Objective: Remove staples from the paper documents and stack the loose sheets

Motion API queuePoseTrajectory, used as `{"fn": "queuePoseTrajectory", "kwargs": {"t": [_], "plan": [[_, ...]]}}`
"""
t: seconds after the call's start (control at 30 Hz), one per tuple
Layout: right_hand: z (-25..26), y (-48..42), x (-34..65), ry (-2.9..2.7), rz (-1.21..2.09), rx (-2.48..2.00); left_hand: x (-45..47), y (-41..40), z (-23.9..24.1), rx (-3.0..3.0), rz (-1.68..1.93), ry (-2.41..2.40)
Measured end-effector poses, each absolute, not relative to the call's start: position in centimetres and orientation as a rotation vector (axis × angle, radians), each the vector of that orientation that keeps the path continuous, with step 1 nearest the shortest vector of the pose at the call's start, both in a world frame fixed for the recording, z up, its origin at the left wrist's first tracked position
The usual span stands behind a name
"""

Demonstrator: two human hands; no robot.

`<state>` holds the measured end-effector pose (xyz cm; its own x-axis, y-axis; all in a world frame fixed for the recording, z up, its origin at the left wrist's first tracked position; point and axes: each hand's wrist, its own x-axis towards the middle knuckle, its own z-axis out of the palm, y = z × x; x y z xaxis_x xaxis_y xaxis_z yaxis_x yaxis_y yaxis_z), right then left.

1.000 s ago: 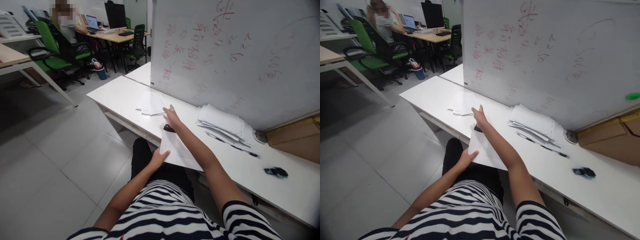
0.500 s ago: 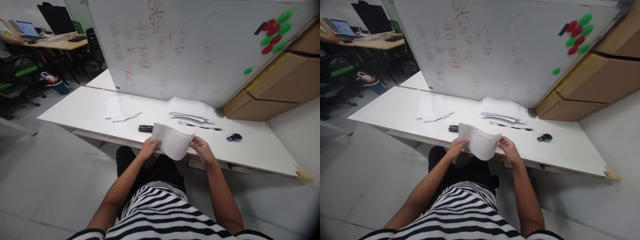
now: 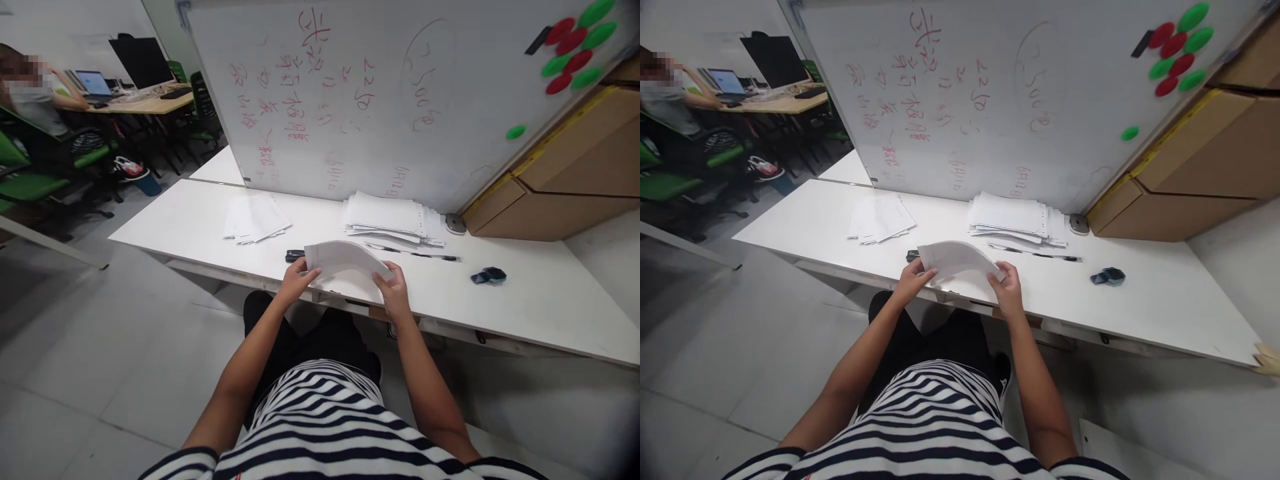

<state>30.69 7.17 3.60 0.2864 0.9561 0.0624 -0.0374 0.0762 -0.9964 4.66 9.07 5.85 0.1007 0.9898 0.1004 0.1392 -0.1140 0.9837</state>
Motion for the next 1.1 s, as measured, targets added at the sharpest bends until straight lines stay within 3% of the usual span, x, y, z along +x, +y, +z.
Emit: {"fn": "queuePoseTrajectory", "kwargs": {"t": [0.23, 0.9, 1.1], "plan": [[4.6, 8.6, 30.9, -1.124, 1.209, -1.291, 5.3, 10.9, 6.5, 1.312, 1.134, 1.152], [5.7, 6.7, 28.0, -0.906, 0.960, -1.503, 7.0, 8.5, 5.3, 1.501, 1.185, 1.301], [5.3, 4.6, 28.6, -1.055, 0.911, -1.572, 8.2, 6.8, 4.9, 1.521, 1.056, 1.236]]}}
